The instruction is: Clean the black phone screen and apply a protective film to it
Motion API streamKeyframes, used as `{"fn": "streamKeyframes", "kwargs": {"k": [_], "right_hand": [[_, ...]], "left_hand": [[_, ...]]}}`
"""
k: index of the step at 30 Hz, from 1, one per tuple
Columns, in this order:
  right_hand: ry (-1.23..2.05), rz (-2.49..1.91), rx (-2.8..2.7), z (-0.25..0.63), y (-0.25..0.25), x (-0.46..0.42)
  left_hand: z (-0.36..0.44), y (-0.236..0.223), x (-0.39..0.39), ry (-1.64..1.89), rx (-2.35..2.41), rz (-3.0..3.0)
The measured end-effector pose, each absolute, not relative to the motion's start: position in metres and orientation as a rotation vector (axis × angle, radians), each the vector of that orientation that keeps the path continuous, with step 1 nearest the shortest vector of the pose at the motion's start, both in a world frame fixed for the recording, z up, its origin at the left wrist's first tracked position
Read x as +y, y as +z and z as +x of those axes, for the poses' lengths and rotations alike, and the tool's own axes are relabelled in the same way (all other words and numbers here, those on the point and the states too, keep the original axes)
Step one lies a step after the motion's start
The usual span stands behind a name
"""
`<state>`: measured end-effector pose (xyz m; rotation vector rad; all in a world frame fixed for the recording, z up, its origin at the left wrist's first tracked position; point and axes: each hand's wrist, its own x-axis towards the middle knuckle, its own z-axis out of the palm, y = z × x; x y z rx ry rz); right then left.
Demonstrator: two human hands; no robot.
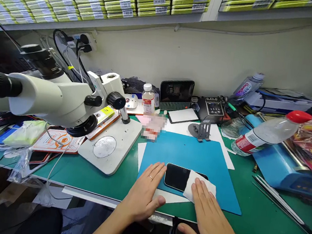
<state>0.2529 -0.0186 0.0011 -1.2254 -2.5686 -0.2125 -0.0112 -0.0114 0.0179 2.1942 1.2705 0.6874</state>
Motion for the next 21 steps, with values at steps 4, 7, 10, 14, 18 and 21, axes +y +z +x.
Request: {"fn": "streamKeyframes", "kwargs": {"k": [4,7,10,14,18,21], "right_hand": [[-0.23,-1.289,-2.521,0.247,-0.001,-0.012],[-0.165,-1.257,-2.552,0.213,-0.001,0.001],[-0.048,-1.186,-2.627,0.189,0.002,0.004],[-0.017,-1.135,-2.692,0.206,0.004,-0.01],[-0.107,-1.23,-2.634,0.245,0.004,-0.02],[-0.068,-1.302,-2.588,0.244,0.005,-0.013]], "left_hand": [[-0.011,0.014,-0.013,0.705,1.29,2.191],[-0.01,0.011,-0.014,0.701,1.287,2.203],[-0.01,0.008,-0.013,0.702,1.29,2.199],[-0.009,0.008,-0.012,0.686,1.305,2.173],[-0.009,0.01,-0.011,0.668,1.302,2.17],[-0.008,0.012,-0.011,0.675,1.306,2.173]]}}
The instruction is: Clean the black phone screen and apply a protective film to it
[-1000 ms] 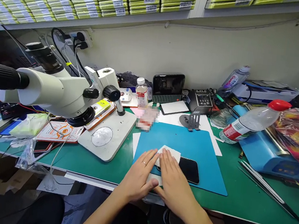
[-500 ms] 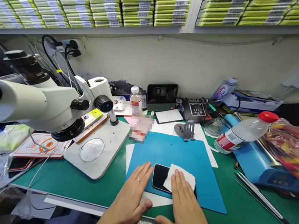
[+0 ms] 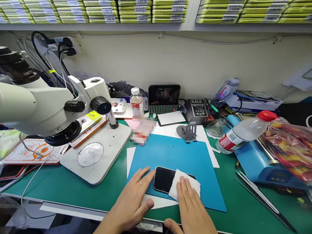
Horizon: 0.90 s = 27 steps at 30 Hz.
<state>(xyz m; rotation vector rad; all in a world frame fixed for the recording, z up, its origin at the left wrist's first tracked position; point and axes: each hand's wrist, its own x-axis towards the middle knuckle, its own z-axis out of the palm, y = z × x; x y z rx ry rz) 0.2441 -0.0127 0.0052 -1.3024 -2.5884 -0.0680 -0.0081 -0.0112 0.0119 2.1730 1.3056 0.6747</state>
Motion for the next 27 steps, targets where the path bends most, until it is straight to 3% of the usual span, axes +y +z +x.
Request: {"fn": "streamKeyframes", "kwargs": {"k": [8,15,23,27], "right_hand": [[0.271,-1.255,-2.705,0.19,0.026,-0.003],[0.149,-1.444,-2.6,0.247,0.016,-0.019],[0.248,-1.271,-2.668,0.18,0.027,0.004],[0.215,-1.232,-2.653,0.198,0.029,-0.017]], "left_hand": [[-0.009,0.01,-0.014,0.729,1.322,2.223],[-0.006,0.012,-0.016,0.707,1.374,2.274],[-0.008,0.01,-0.02,0.78,1.432,2.269],[-0.009,0.009,-0.021,0.787,1.439,2.281]]}}
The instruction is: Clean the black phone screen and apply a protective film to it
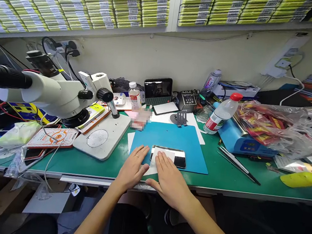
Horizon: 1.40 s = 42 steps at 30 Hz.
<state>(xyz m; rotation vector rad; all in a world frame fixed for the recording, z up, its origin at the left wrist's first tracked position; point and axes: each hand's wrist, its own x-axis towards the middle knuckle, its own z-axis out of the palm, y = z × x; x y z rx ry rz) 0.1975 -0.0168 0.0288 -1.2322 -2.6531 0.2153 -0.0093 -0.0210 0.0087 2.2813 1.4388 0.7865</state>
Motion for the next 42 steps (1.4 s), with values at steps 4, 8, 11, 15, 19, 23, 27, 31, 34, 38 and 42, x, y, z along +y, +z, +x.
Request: {"fn": "streamKeyframes", "kwargs": {"k": [4,8,11,15,19,23,27,31,34,38,42], "right_hand": [[0.213,-1.319,-2.655,0.217,0.03,-0.022],[0.252,-1.262,-2.673,0.196,0.034,0.0],[0.291,-1.19,-2.678,0.18,0.034,0.009],[0.278,-1.158,-2.652,0.202,0.026,-0.009],[0.2,-1.286,-2.591,0.233,0.02,-0.025],[0.152,-1.294,-2.6,0.215,0.023,-0.011],[0.138,-1.266,-2.605,0.187,0.034,0.006],[0.098,-1.268,-2.557,0.197,0.039,-0.005],[0.078,-1.303,-2.548,0.209,0.037,-0.019],[0.111,-1.329,-2.542,0.197,0.034,-0.01],[0.171,-1.303,-2.574,0.182,0.036,0.008]], "left_hand": [[-0.006,0.01,-0.021,0.778,1.458,2.299],[-0.003,0.008,-0.021,0.819,1.507,2.278],[-0.004,0.007,-0.021,0.86,1.517,2.254],[-0.003,0.007,-0.022,0.87,1.529,2.26],[0.0,0.009,-0.022,0.854,1.53,2.305],[0.0,0.008,-0.021,0.87,1.555,2.283],[-0.001,0.006,-0.021,0.893,1.564,2.264],[-0.001,0.006,-0.021,0.887,1.577,2.272],[-0.001,0.007,-0.022,0.874,1.588,2.276],[-0.002,0.006,-0.021,0.881,1.584,2.282],[-0.002,0.006,-0.021,0.972,1.555,2.266]]}}
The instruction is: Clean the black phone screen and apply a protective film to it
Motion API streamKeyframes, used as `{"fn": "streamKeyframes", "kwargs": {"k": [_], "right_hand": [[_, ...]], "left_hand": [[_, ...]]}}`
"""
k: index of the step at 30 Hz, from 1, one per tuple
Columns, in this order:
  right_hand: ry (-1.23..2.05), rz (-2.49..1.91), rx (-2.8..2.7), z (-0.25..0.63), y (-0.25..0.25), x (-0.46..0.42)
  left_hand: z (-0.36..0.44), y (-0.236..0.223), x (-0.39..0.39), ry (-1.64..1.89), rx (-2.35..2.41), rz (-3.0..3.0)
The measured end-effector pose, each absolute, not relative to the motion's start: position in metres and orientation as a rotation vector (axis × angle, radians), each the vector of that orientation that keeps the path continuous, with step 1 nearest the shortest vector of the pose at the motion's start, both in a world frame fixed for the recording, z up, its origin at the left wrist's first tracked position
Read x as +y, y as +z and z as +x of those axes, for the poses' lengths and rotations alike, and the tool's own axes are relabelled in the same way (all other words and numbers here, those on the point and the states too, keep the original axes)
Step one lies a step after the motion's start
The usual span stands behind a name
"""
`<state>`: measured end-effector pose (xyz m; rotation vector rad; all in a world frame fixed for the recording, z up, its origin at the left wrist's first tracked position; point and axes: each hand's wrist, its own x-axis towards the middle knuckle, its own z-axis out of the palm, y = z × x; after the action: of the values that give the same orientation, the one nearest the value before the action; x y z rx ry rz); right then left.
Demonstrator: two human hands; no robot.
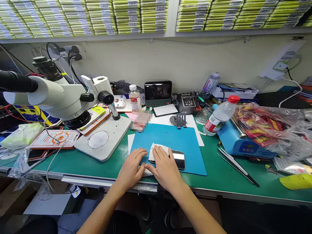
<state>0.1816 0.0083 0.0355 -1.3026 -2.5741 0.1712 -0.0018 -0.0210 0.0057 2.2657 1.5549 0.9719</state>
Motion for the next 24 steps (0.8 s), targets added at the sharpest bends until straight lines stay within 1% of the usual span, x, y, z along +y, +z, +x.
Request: {"fn": "streamKeyframes", "kwargs": {"k": [5,8,11,16,21,24], "right_hand": [[0.225,-1.278,-2.581,0.196,0.031,-0.011],[0.229,-1.278,-2.571,0.2,0.027,-0.019],[0.209,-1.285,-2.577,0.19,0.026,-0.01],[0.164,-1.266,-2.586,0.185,0.023,-0.011],[-0.006,-1.312,-2.587,0.228,0.011,-0.038],[-0.09,-1.363,-2.575,0.254,0.005,-0.036]], "left_hand": [[-0.004,0.022,-0.037,1.302,1.445,2.182],[-0.002,0.034,-0.045,1.353,1.349,2.221],[0.005,0.037,-0.038,1.238,1.372,2.288],[0.016,0.024,-0.017,0.967,1.414,2.405],[0.048,0.016,-0.019,0.615,1.335,2.67],[0.077,0.018,-0.017,0.532,1.352,2.714]]}}
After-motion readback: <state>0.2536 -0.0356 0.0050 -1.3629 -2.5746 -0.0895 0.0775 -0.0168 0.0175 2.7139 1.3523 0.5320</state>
